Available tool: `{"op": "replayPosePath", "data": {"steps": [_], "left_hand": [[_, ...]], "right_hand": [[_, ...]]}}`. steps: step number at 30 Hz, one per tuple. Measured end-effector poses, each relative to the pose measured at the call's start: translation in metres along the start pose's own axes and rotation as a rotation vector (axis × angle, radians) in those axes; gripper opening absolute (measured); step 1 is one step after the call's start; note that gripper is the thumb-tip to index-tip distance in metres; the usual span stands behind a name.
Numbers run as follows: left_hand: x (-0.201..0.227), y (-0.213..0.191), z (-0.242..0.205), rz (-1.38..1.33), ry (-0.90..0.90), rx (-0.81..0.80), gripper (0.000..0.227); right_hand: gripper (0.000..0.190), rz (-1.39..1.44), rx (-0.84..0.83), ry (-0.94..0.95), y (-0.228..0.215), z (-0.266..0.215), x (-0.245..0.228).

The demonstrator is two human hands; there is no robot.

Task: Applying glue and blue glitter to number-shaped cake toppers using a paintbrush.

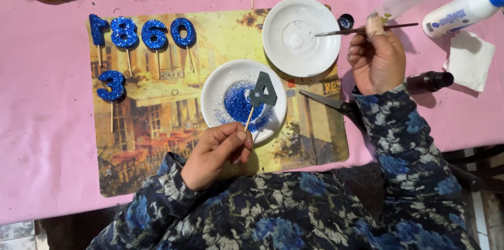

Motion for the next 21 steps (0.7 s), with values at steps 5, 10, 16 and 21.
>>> {"op": "replayPosePath", "data": {"steps": [5, 10, 16, 21], "left_hand": [[0.006, 0.004, -0.003, -0.008, -0.015, 0.027, 0.026], [0.012, 0.005, -0.002, 0.049, -0.008, 0.006, 0.026], [0.02, 0.006, -0.004, 0.04, 0.045, -0.001, 0.022], [0.019, 0.006, -0.007, 0.01, 0.059, -0.016, 0.022]], "right_hand": [[0.02, 0.015, 0.032, -0.005, 0.0, -0.008, 0.001], [0.012, 0.095, -0.041, -0.086, 0.023, -0.063, 0.0], [0.026, -0.119, -0.359, -0.682, 0.046, -0.129, 0.001], [0.046, -0.149, -0.518, -0.869, 0.058, -0.127, 0.009]]}}
Point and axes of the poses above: each hand's wrist, its own z-axis towards the middle knuckle, its own y-axis out of the palm, x = y × z, the point moved 4 cm from there along z, towards the middle knuckle, and after that the axes turned 5 degrees about y, right-handed, at the moved point
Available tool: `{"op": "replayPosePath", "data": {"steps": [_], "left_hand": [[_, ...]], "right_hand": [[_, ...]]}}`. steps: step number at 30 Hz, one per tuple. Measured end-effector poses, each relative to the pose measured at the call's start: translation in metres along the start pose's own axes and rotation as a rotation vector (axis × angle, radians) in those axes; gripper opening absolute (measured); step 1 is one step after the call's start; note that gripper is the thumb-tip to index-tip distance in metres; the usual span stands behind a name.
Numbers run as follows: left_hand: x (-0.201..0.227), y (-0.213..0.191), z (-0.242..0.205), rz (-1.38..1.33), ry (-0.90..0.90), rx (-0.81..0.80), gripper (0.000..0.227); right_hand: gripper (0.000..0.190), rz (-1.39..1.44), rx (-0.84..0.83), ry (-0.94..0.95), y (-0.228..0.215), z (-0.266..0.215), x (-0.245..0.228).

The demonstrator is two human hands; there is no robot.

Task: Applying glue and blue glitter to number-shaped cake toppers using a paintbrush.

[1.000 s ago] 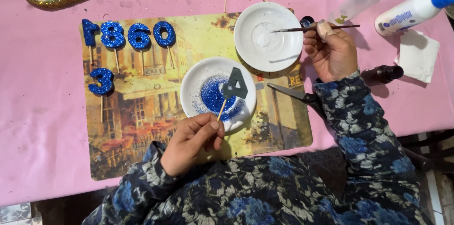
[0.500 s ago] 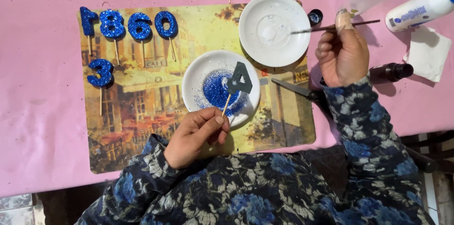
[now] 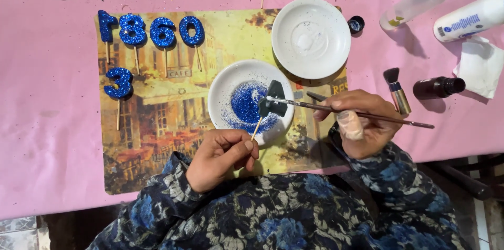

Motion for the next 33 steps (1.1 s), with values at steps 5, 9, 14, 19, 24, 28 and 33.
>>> {"op": "replayPosePath", "data": {"steps": [5, 9, 14, 19, 24, 28, 33], "left_hand": [[-0.001, 0.0, -0.001, -0.021, 0.006, -0.001, 0.021], [-0.002, -0.002, -0.001, -0.05, 0.003, 0.014, 0.021], [-0.003, -0.003, 0.001, -0.046, 0.009, 0.008, 0.021], [-0.002, -0.003, 0.001, -0.031, 0.011, 0.005, 0.022], [-0.005, -0.004, 0.001, -0.04, 0.002, 0.012, 0.022], [-0.005, -0.004, 0.002, -0.05, 0.001, 0.015, 0.022], [-0.004, -0.003, 0.001, -0.077, 0.003, 0.039, 0.023]], "right_hand": [[0.043, -0.008, -0.042, -0.002, -0.005, 0.0, 0.004], [0.037, -0.111, -0.078, -0.046, 0.006, 0.005, -0.006], [0.038, -0.119, -0.1, -0.103, -0.008, -0.003, 0.008], [0.051, 0.04, -0.729, -0.168, -0.009, 0.006, 0.01], [0.033, -0.09, -0.167, -0.16, -0.009, -0.001, 0.01], [0.054, -0.023, -0.851, -0.18, -0.031, 0.002, 0.024], [0.03, -0.144, -0.183, -0.144, -0.003, 0.003, 0.003]]}}
Point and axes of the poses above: each hand's wrist, its own z-axis towards the middle knuckle, its own y-axis out of the palm, x = y × z, the point moved 4 cm from there along z, towards the middle knuckle, and after that the axes turned 5 degrees about y, right-handed, at the moved point
